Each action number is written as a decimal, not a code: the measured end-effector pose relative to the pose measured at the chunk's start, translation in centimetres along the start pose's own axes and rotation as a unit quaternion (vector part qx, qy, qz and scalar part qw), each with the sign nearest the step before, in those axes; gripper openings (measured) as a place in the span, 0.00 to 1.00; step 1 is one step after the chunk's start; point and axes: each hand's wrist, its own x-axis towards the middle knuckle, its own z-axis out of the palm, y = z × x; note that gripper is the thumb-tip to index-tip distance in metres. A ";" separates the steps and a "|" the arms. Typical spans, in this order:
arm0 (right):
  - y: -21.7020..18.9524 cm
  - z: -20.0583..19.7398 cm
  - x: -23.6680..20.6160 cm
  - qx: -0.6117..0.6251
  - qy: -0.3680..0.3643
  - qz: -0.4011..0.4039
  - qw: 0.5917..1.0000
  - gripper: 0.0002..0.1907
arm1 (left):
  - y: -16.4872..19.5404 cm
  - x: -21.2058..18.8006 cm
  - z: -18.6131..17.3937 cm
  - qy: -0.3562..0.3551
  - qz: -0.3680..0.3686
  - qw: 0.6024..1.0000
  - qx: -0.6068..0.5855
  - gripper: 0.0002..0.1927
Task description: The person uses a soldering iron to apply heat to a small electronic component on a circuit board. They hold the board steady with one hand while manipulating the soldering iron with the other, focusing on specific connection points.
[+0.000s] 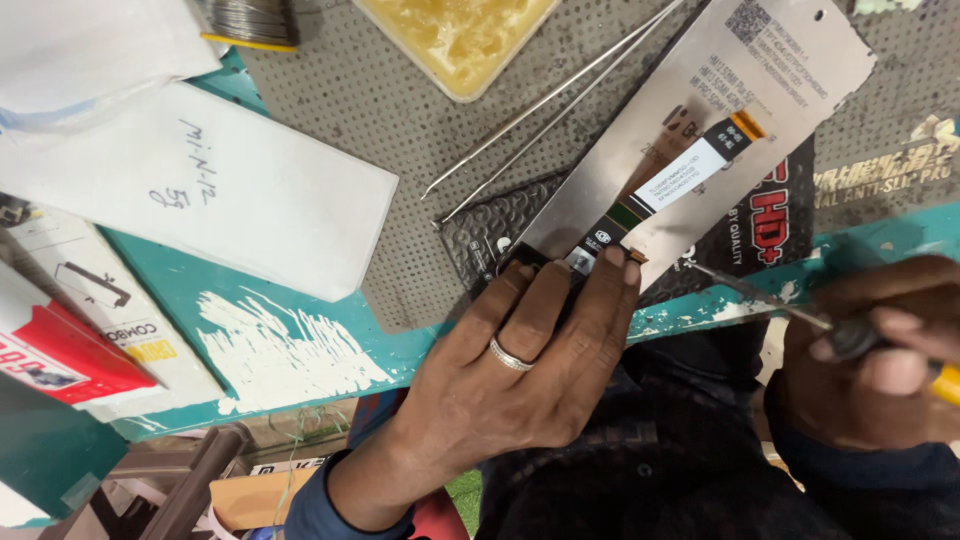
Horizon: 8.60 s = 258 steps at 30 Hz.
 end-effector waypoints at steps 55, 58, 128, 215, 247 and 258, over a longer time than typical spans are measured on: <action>-2.6 -3.7 -1.1 -0.092 -0.231 -0.025 0.968 0.19 | 1.2 1.9 -1.7 -0.023 -0.028 0.998 0.059 0.19; -2.2 -3.9 -2.3 -0.036 -0.261 0.010 0.965 0.16 | 1.1 1.9 -1.8 -0.022 -0.022 0.997 0.066 0.18; -2.6 -1.6 -2.9 -0.107 -0.124 -0.030 0.986 0.17 | 1.3 1.9 -1.7 -0.035 -0.034 0.997 0.057 0.18; -1.7 -3.9 1.8 -0.057 -0.303 -0.103 0.946 0.22 | 0.8 2.0 -2.1 -0.032 -0.018 0.997 0.061 0.19; -1.8 -4.3 -1.3 -0.078 -0.270 -0.067 0.957 0.19 | 0.9 1.9 -2.0 -0.035 -0.019 0.998 0.052 0.19; -2.5 -3.5 -0.1 -0.046 -0.298 0.016 0.953 0.18 | 0.7 2.1 -2.3 -0.036 -0.018 0.998 0.057 0.19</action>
